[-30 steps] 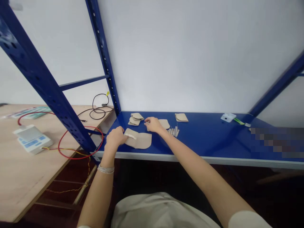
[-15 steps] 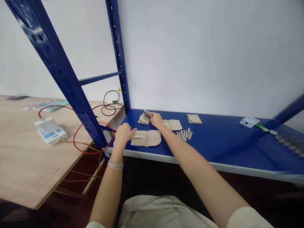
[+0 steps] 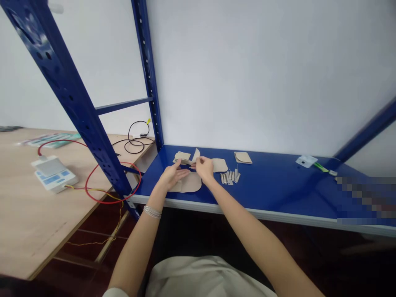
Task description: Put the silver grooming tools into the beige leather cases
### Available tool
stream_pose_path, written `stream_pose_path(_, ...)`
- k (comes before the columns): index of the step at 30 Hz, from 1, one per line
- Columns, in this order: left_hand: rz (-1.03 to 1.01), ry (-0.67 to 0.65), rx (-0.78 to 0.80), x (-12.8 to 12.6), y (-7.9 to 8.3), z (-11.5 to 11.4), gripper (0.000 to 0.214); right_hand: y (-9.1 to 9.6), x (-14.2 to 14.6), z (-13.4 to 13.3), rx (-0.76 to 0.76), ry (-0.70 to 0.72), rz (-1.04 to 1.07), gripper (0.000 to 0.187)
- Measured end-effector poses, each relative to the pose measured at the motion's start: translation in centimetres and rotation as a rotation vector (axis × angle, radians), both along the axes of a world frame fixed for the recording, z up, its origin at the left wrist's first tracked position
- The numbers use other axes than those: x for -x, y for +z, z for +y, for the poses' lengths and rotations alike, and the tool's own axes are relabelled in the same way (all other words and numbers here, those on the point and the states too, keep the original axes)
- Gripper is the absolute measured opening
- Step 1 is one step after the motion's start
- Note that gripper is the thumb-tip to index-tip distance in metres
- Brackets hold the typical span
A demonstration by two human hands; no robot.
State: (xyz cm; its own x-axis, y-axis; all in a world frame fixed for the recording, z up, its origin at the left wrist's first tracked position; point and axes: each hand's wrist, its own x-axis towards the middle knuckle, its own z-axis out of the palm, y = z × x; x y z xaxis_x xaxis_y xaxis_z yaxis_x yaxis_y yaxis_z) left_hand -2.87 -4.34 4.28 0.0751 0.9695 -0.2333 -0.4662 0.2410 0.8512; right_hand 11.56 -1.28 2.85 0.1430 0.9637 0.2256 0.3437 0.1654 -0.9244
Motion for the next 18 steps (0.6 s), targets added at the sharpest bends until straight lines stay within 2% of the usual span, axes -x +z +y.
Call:
stream_pose_path(3, -0.063, -0.015, -0.008, -0.7, -0.2, 0.0, 0.032, 0.0, -0.4, -3.0, -0.144, -0.014, -0.152, 0.027)
stream_pose_path(6, 0.012, 0.051, -0.037, -1.3, -0.5, -0.1, 0.019, 0.3, -1.3, -5.1, -0.142, -0.110, -0.288, 0.022)
stream_pose_path(7, 0.048, 0.082, -0.043, -1.5, -0.6, -0.1, 0.018, 0.4, -1.6, -5.4, -0.167, -0.151, -0.352, 0.027)
stream_pose_path(10, 0.132, 0.119, -0.062, -1.8, -0.7, -0.3, 0.019, 1.1, -2.3, -5.6, -0.350, -0.223, -0.611, 0.057)
stream_pose_path(11, 0.147, 0.105, -0.071, -1.8, -0.8, -0.3, 0.020, 1.4, -2.5, -5.4, -0.407, -0.197, -0.679, 0.062)
stream_pose_path(13, 0.176, 0.066, -0.105, -1.8, -0.8, -0.4, 0.023, 1.9, -2.7, -4.6, -0.462, -0.051, -0.709, 0.060)
stream_pose_path(16, 0.228, 0.033, -0.165, -1.7, -1.0, -0.4, 0.034, 2.5, -2.5, -3.0, -0.425, 0.169, -0.541, 0.042)
stream_pose_path(18, 0.275, 0.052, -0.194, -1.6, -1.1, -0.5, 0.038, 2.7, -2.3, -2.0, -0.355, 0.209, -0.431, 0.033)
